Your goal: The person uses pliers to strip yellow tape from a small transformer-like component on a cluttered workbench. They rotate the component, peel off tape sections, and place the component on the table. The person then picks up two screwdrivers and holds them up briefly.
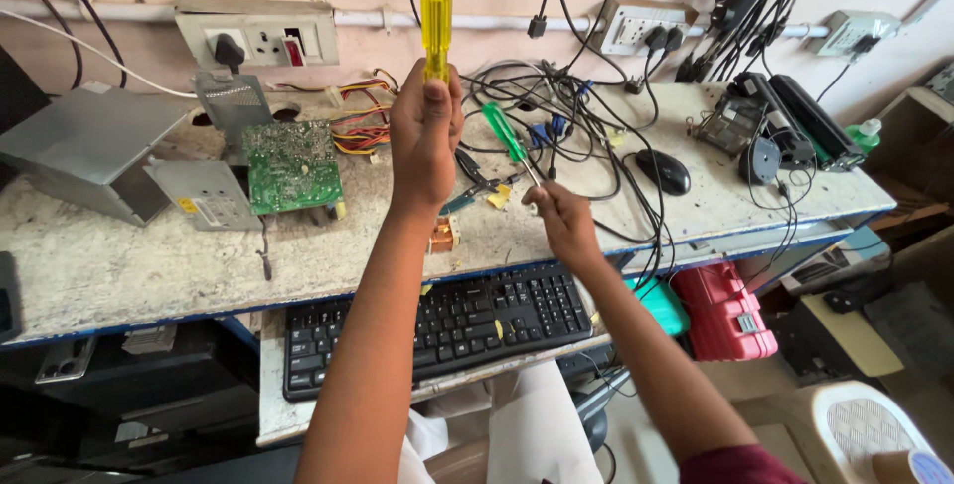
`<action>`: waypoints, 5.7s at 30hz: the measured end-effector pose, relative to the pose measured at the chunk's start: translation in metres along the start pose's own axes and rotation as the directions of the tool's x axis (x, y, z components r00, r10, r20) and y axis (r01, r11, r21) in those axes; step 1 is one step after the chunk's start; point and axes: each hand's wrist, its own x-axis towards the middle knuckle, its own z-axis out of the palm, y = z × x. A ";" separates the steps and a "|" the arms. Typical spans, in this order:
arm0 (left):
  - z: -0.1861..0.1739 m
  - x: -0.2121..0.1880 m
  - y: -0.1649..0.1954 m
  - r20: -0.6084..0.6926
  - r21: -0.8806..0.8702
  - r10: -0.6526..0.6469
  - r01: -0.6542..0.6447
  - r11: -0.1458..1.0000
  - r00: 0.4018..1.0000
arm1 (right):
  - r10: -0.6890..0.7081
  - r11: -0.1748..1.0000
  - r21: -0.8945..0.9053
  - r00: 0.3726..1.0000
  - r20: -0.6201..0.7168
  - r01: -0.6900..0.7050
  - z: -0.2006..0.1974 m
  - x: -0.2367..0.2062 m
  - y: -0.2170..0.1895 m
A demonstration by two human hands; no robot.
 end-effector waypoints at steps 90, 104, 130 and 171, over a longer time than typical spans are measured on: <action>0.015 0.004 -0.002 0.028 0.071 -0.015 0.013 0.997 0.999 | -0.334 0.556 -0.742 0.918 0.212 0.374 -0.180 0.098 -0.138; 0.012 0.004 -0.003 0.070 0.010 -0.079 0.078 0.997 0.994 | -0.381 0.471 -0.672 0.819 0.430 0.572 -0.186 0.102 -0.109; 0.002 0.005 -0.006 0.106 -0.077 -0.077 0.086 0.993 0.991 | -0.512 0.443 -0.491 0.662 0.548 0.750 -0.161 0.082 -0.115; -0.061 -0.106 0.007 0.078 0.874 -0.440 0.151 0.462 0.895 | -0.408 0.719 0.331 0.757 -0.511 0.611 0.018 0.130 -0.064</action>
